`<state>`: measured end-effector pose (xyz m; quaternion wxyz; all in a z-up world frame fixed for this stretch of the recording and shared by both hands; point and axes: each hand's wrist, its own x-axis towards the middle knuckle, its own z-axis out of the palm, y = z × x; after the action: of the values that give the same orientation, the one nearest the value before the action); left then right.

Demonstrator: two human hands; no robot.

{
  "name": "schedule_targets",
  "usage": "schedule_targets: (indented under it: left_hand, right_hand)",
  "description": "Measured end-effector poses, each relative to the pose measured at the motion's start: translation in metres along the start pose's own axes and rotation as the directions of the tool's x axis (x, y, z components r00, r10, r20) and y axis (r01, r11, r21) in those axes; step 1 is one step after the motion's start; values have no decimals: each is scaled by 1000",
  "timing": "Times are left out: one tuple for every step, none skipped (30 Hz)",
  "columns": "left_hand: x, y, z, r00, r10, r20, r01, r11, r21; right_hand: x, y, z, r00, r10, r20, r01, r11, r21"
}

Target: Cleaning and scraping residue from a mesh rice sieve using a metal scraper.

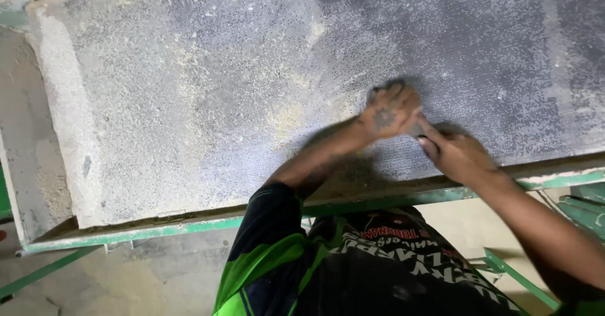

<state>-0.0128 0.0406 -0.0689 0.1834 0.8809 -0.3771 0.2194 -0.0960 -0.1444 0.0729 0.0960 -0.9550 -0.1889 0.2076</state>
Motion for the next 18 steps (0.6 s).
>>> schedule_targets:
  left_hand:
    - [11, -26, 14, 1000, -13, 5, 13, 1000, 1]
    - [20, -52, 28, 1000, 7, 14, -7, 999, -44]
    - [19, -73, 39, 999, 20, 31, -17, 996, -92]
    - [20, -85, 34, 999, -1, 46, 5, 996, -94]
    - [23, -97, 28, 989, -32, 143, 60, 979, -194]
    - [27, -108, 22, 969, -52, 241, 123, 950, -287]
    - [28, -110, 7, 968, -53, 246, 122, 953, -277]
    - [30, -112, -9, 967, -70, 245, 132, 961, -244]
    - [31, -108, -21, 966, -90, 243, 146, 964, -222]
    - [17, -98, -34, 965, -92, 247, 149, 963, -224]
    - [6, -88, -47, 963, -92, 252, 142, 972, -188]
    - [-4, -79, -60, 962, -92, 257, 134, 979, -151]
    - [-17, -78, -75, 962, -97, 256, 138, 979, -147]
    - [-30, -78, -89, 941, -129, 313, 173, 978, -119]
    - [-48, -70, -101, 913, -156, 376, 208, 973, -103]
    - [-56, -64, -99, 911, -155, 382, 212, 971, -113]
    - [-59, -63, -97, 965, -103, 239, 122, 990, -66]
    - [-62, -61, -96, 995, -39, 94, 39, 999, -5]
  right_hand:
    - [13, -2, -1, 1000, -9, 11, 9, 1000, 1]
    - [25, -5, -2, 999, 26, -38, -25, 999, 30]
    - [33, -13, 2, 995, 60, -74, -56, 996, 66]
    - [46, -17, -4, 997, 49, -52, -45, 996, 73]
    - [59, -22, -9, 996, 61, -68, -55, 995, 87]
    - [71, -27, -15, 994, 74, -83, -65, 993, 101]
    - [75, -29, -8, 994, 67, -89, -58, 992, 108]
    - [80, -32, -2, 989, 49, -142, -38, 996, 82]
    - [81, -33, 6, 982, 36, -184, -27, 998, 52]
    - [73, -38, 17, 983, 37, -180, -27, 998, 54]
    - [68, -41, 26, 988, 16, -153, 3, 993, 118]
    - [62, -44, 35, 992, -7, -127, 31, 983, 183]
    - [59, -48, 34, 992, -13, -127, 36, 983, 181]
    - [56, -52, 34, 961, -166, -220, 196, 973, 123]
    - [44, -57, 38, 907, -305, -291, 335, 940, 59]
    - [38, -72, 9, 912, -299, -282, 329, 942, 65]
    - [36, -86, -24, 994, -91, 64, 88, 995, 50]
    - [36, -102, -58, 911, 152, 385, -144, 988, -49]
